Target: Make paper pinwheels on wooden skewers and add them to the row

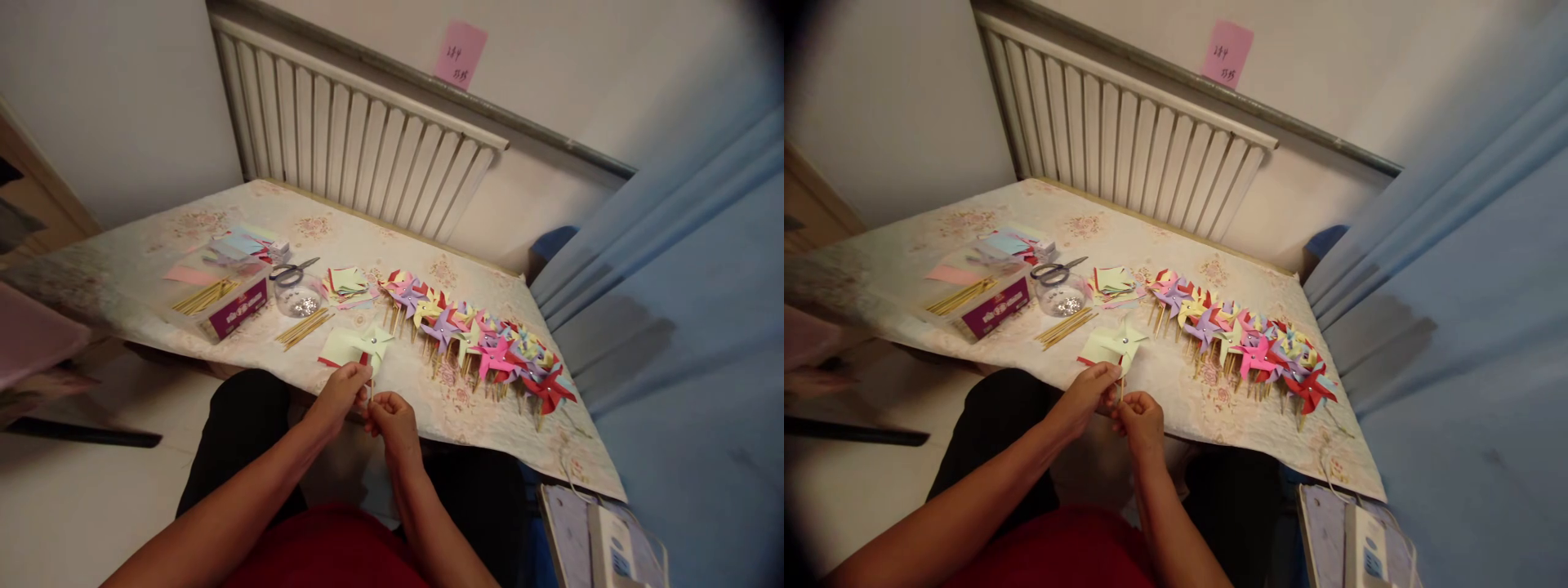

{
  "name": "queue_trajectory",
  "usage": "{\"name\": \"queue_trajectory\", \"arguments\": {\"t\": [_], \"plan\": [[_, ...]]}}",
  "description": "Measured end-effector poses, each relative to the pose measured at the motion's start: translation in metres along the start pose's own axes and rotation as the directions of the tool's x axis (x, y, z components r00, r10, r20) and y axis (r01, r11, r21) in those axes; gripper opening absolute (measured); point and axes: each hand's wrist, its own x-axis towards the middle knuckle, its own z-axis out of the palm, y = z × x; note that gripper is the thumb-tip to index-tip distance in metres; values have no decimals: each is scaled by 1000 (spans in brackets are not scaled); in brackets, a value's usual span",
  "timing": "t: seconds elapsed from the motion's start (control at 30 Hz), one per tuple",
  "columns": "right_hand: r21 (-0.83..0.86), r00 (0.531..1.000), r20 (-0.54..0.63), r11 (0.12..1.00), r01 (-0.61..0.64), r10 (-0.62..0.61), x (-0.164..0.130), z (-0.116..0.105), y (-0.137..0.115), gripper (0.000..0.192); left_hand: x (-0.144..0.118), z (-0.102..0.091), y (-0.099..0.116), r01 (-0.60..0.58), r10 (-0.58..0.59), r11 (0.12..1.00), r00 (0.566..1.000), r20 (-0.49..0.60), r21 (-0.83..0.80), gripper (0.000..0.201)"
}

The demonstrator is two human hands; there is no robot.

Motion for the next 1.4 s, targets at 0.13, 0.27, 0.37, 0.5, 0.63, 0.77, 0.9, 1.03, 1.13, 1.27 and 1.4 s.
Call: {"name": "queue_trajectory", "arguments": {"t": [0.13, 0.27, 0.37, 0.5, 0.63, 0.77, 0.9, 1.03, 1.13, 1.27, 1.4], "plan": [[-9, 1000, 1, 1000, 5, -5, 0, 1, 1, 15, 1, 0, -2, -15, 15, 1000, 1000, -6, 14, 35], [-16, 1000, 19, 1000, 14, -14, 0, 1, 1, 14, 4, -1, -5, -32, 32, 999, 999, -22, 23, 32], [-14, 1000, 28, 1000, 13, -12, 0, 1, 3, 14, 5, -1, -7, -29, 29, 999, 1000, -12, 16, 30], [-8, 1000, 28, 1000, 11, -10, 1, 1, 4, 14, 5, -1, -8, -11, 11, 1000, 1000, -15, 4, 30], [-10, 1000, 28, 1000, 6, -5, 0, 3, 3, 15, 4, -1, -8, 4, -4, 1000, 1000, -18, -16, 30], [-8, 999, 38, 1000, 7, -6, -1, 4, 3, 14, 4, 0, -9, 12, -13, 1000, 999, -38, -11, 29], [-15, 999, 37, 1000, 4, -4, 1, 4, 6, 15, 4, -1, -10, 17, -18, 1000, 999, -35, -26, 29], [-40, 999, 46, 999, -3, 5, 3, 4, 8, 16, 3, -2, -10, 13, -14, 999, 1000, -22, -32, 30], [-39, 997, 75, 999, 1, 2, 3, 4, 9, 16, 3, -4, -11, -4, 3, 1000, 999, -33, -20, 30], [-39, 997, 73, 999, 28, -25, 3, 1, 7, 18, 4, -9, -12, -9, 9, 1000, 1000, -25, -9, 29], [-26, 999, -29, 999, 36, -37, 9, -10, 5, 25, 4, -13, -15, -27, 28, 999, 1000, 10, -19, 30]]}}
